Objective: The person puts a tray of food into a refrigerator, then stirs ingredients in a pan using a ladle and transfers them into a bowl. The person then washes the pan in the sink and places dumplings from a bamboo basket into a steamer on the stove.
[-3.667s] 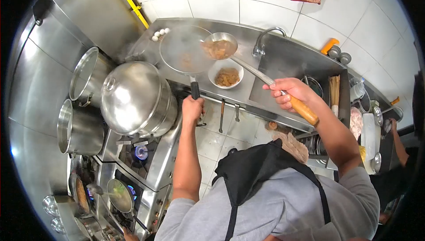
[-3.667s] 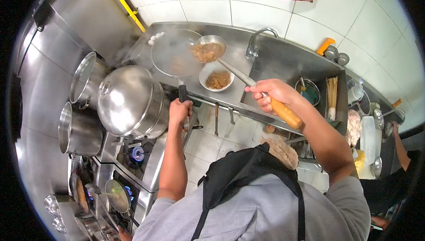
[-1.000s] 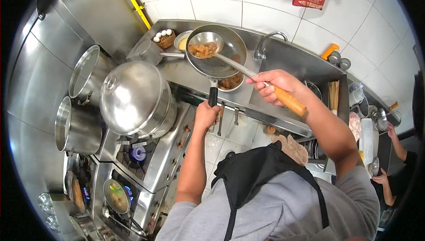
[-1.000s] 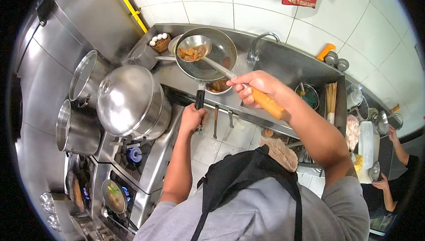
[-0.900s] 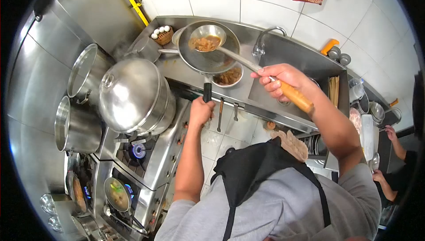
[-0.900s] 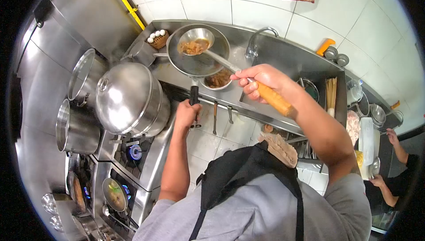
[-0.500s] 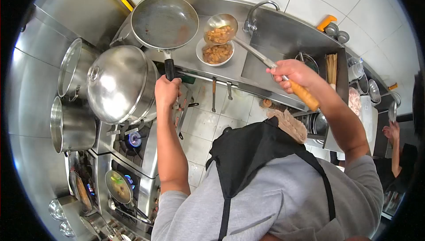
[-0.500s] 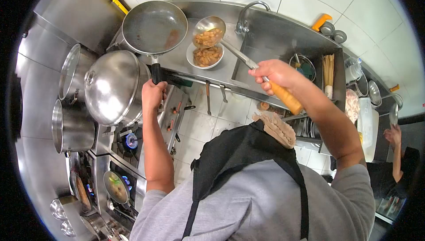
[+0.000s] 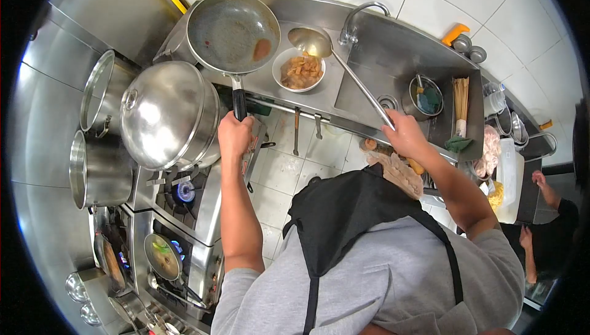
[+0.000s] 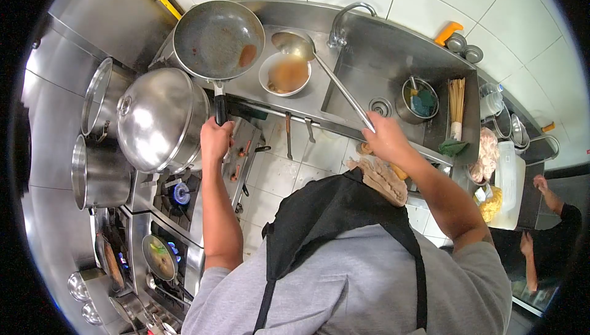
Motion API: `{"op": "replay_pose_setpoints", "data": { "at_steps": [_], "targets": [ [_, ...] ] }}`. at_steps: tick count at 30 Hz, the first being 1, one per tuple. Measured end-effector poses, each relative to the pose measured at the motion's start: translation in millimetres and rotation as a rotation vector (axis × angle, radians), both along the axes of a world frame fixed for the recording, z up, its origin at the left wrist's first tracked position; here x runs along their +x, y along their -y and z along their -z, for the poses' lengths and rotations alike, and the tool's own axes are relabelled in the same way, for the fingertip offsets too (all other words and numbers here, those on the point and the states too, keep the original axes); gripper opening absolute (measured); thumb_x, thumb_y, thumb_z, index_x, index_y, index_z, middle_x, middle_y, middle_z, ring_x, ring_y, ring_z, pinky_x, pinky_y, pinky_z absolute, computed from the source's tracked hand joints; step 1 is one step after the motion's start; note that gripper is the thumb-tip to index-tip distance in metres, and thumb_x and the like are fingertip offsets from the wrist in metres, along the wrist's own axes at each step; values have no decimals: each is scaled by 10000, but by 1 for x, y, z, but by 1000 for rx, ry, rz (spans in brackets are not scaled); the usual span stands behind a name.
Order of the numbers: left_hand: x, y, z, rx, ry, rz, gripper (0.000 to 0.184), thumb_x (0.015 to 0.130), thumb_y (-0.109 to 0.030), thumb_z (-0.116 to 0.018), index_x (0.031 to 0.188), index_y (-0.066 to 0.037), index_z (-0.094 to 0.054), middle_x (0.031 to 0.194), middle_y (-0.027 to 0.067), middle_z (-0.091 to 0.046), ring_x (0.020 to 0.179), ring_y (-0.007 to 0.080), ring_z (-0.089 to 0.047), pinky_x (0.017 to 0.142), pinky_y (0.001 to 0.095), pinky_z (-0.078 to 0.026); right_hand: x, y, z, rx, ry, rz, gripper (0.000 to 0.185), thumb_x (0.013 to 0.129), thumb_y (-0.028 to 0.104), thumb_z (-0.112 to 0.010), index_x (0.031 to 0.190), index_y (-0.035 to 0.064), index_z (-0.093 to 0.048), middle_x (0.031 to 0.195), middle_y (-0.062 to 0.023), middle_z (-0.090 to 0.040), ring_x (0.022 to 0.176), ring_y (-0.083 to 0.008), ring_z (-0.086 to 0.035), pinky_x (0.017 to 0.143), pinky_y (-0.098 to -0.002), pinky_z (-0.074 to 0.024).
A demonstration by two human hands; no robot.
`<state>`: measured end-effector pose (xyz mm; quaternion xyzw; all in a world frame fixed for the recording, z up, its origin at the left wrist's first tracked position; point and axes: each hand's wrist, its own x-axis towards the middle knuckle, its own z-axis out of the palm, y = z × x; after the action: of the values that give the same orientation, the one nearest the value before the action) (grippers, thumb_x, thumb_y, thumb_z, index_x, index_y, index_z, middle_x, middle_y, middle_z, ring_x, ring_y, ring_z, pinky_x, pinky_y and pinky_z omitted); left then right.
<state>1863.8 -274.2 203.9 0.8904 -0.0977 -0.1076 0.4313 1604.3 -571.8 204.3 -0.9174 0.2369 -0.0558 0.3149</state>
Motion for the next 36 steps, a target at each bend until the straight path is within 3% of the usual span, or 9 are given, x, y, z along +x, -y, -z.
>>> {"op": "replay_pose_setpoints", "data": {
  "at_steps": [2, 5, 8, 11, 26, 32, 36],
  "targets": [
    [-1, -1, 4, 32, 17, 12, 232, 765, -195, -635, 752, 24, -560, 564, 118, -596, 500, 231, -622, 554, 369, -485, -5, 2, 3, 56, 60, 50, 388, 820, 172, -659, 1155, -10, -590, 710, -194, -611, 624, -303, -610, 601, -384, -459],
    [-17, 1, -10, 62, -37, 1, 239, 760, -190, -646, 764, 33, -562, 610, 159, -615, 555, 289, -638, 597, 397, -493, -6, 3, -2, 149, 76, 86, 389, 816, 170, -673, 1153, -9, -593, 663, -155, -581, 560, -199, -541, 557, -323, -427],
    [-17, -4, 10, 153, 156, 70, 239, 759, -180, -656, 780, 39, -564, 666, 209, -632, 639, 379, -642, 648, 440, -495, -5, 3, -14, 92, 60, 80, 406, 815, 173, -655, 1160, -29, -584, 744, -228, -627, 664, -316, -647, 616, -383, -475],
    [-23, -2, 20, 180, 215, 90, 238, 763, -180, -657, 795, 37, -564, 703, 240, -637, 721, 439, -626, 699, 485, -487, -8, 8, -15, 74, 31, 84, 405, 808, 172, -660, 1153, -28, -590, 749, -228, -630, 659, -321, -647, 617, -381, -482],
    [-38, 0, 3, 553, 373, 199, 232, 796, -205, -649, 901, -26, -544, 779, 248, -656, 760, 450, -633, 708, 528, -496, -46, 18, 24, -3, 108, 4, 425, 809, 171, -662, 1180, -24, -590, 773, -237, -646, 649, -361, -647, 598, -413, -489],
    [-35, -2, 0, 531, 455, 233, 196, 771, -159, -624, 881, -14, -552, 766, 246, -653, 762, 441, -635, 707, 517, -497, -42, 16, 28, 42, 81, -18, 428, 809, 169, -658, 1187, -19, -583, 826, -247, -653, 733, -406, -644, 671, -445, -501],
    [-29, -6, 0, 425, 347, 180, 219, 758, -168, -642, 880, 7, -590, 739, 241, -648, 755, 429, -639, 716, 490, -502, -35, 30, 26, -56, 77, -63, 411, 814, 153, -645, 1186, -11, -584, 871, -254, -654, 798, -425, -636, 723, -464, -505]
  ]
}}
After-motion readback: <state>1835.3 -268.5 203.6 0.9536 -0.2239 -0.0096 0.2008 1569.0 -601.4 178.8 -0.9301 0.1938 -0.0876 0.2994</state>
